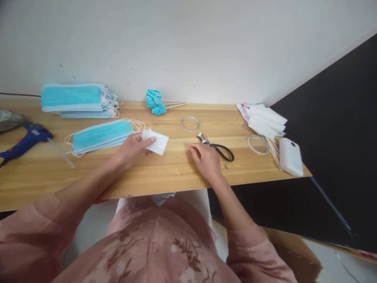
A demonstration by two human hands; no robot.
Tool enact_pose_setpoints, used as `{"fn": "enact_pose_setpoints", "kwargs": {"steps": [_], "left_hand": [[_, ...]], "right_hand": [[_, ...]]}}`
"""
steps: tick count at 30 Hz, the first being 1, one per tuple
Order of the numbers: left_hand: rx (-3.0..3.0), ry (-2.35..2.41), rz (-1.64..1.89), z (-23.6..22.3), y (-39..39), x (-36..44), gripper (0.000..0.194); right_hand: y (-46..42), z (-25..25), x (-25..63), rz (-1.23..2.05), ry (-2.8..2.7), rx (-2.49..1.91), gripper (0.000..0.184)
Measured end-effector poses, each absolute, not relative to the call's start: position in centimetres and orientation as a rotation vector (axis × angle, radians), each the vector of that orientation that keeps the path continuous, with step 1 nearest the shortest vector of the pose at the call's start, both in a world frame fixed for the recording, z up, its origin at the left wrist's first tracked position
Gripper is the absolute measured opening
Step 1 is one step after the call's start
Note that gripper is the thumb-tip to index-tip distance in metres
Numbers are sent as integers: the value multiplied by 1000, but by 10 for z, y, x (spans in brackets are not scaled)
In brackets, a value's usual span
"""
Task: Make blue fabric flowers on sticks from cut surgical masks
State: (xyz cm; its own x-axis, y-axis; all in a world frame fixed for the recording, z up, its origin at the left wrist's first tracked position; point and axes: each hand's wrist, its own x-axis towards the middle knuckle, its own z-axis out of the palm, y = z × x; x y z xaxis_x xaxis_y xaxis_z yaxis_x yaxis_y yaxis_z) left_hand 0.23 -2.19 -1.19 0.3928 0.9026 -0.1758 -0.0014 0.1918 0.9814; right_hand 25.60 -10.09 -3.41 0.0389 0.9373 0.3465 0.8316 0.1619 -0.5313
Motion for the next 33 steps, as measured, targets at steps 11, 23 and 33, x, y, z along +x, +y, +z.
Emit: {"fn": "enact_pose_setpoints", "kwargs": {"steps": [11,23,33], "left_hand": [[1318,962,799,-10,-20,1,34],[876,909,1042,-7,-8,-4,44],[868,818,1020,-10,-12,-2,42]], "right_hand": [[-36,13,178,728,-1799,-1290,20],[-24,-11,196,650,-1667,-1194,22],[-25,-16,186,402,-1971,-1029,20]]}}
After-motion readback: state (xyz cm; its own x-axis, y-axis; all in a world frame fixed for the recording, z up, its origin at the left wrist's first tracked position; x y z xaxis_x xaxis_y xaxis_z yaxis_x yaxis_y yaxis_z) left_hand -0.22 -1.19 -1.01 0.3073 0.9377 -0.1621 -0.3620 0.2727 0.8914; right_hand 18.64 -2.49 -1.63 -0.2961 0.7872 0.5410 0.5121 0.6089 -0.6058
